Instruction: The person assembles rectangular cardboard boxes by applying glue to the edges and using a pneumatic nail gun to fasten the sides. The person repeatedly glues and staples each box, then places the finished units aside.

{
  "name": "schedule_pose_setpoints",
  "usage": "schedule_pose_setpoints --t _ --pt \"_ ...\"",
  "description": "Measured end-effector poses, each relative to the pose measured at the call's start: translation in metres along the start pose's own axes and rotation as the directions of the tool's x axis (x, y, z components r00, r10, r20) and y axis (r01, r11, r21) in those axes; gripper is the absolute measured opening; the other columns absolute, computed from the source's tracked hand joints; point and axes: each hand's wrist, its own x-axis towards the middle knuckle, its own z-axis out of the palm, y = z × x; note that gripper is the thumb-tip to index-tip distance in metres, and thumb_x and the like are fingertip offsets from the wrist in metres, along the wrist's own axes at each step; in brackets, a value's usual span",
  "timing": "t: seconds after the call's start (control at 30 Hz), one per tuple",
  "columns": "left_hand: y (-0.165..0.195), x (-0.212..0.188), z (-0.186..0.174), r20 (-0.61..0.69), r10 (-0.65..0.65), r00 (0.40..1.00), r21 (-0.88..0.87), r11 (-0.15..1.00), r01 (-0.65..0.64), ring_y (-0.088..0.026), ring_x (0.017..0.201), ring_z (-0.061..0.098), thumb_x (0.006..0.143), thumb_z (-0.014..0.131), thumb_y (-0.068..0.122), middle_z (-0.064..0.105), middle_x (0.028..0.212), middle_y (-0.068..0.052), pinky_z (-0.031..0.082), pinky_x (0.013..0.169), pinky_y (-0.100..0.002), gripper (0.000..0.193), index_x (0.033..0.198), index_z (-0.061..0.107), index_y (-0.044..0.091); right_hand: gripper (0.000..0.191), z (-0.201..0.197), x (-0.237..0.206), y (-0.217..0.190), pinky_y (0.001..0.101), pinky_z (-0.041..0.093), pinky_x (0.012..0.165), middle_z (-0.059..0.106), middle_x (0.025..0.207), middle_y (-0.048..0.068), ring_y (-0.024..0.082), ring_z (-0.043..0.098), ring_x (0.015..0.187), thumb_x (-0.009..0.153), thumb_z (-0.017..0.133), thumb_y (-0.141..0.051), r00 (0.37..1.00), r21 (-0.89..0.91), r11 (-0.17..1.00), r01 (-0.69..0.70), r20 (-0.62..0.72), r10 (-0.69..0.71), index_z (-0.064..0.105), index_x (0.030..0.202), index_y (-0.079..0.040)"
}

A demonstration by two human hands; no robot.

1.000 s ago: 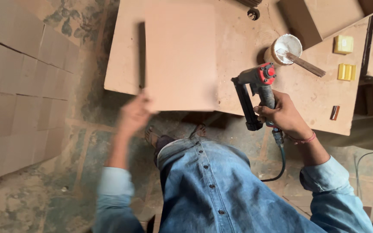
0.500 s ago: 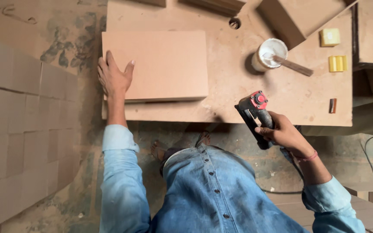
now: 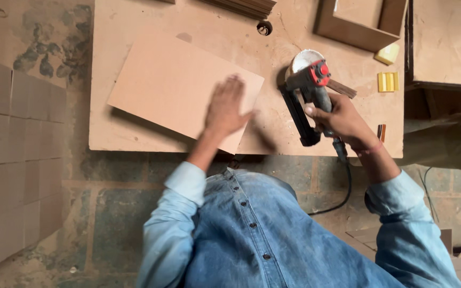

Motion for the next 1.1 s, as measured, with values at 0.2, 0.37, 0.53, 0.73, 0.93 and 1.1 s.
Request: schedule_pose_setpoints --t 0.2,0.37,0.53,0.73,0.93,1.1 --pt "0.026 -0.002 0.024 -0.307 0.052 0.950 -0.021 0.998 -0.062 -0.032 0.152 0.033 0.089 0.066 0.028 0.040 0.160 -0.022 0.025 0.125 -0.045 0.071 0.148 0.045 -0.008 0.038 0.002 0.034 -0.021 0.0235 0.049 0.052 0.059 0.079 -0.004 0.006 0.056 0.059 0.088 0.075 -0.023 0.958 0.068 0.976 0.205 0.189 -0.215 0.062 0.122 -0.010" --pt "0.022 -0.001 0.027 -0.322 0.056 0.945 -0.031 0.997 -0.070 -0.033 0.150 0.035 0.088 0.066 0.027 0.042 0.158 -0.023 0.026 0.125 -0.046 0.070 0.146 0.048 -0.008 0.030 0.009 0.053 -0.020 0.0255 0.048 0.052 0.059 0.077 -0.002 0.008 0.055 0.061 0.089 0.079 -0.019 0.943 -0.022 0.975 0.223 0.260 -0.210 0.066 0.109 0.000" --pt "0.021 0.002 0.029 -0.306 0.050 0.951 -0.042 0.997 -0.066 -0.034 0.150 0.037 0.087 0.067 0.028 0.043 0.157 -0.024 0.026 0.126 -0.045 0.061 0.136 0.056 -0.008 0.029 0.008 0.062 -0.020 0.0260 0.049 0.052 0.059 0.076 -0.001 0.007 0.055 0.060 0.089 0.079 -0.018 0.942 -0.084 0.967 0.242 0.257 -0.213 0.064 0.108 -0.001" --pt "0.019 0.000 0.029 -0.319 0.060 0.946 -0.053 0.995 -0.081 -0.034 0.150 0.036 0.086 0.068 0.028 0.043 0.157 -0.024 0.026 0.126 -0.045 0.061 0.135 0.057 -0.008 0.026 0.008 0.061 -0.023 0.0273 0.046 0.050 0.059 0.071 0.001 0.009 0.055 0.057 0.088 0.078 -0.016 0.948 -0.136 0.966 0.221 0.264 -0.180 0.065 0.104 0.001" --pt "0.019 0.001 0.030 -0.360 0.069 0.930 -0.060 0.993 -0.097 -0.034 0.149 0.037 0.086 0.068 0.027 0.044 0.156 -0.024 0.026 0.125 -0.045 0.061 0.136 0.058 -0.007 0.026 0.007 0.061 -0.025 0.0275 0.048 0.052 0.059 0.072 0.000 0.009 0.055 0.057 0.088 0.078 -0.017 0.954 -0.160 0.965 0.206 0.251 -0.162 0.065 0.103 0.001" --pt "0.018 -0.001 0.030 -0.328 0.054 0.943 -0.075 0.994 -0.083 -0.035 0.149 0.038 0.085 0.068 0.026 0.045 0.156 -0.024 0.027 0.125 -0.046 0.051 0.125 0.062 -0.005 0.024 0.010 0.061 -0.028 0.0287 0.046 0.052 0.059 0.069 0.001 0.010 0.055 0.058 0.089 0.077 -0.017 0.951 -0.229 0.946 0.231 0.257 -0.170 0.067 0.104 0.000"
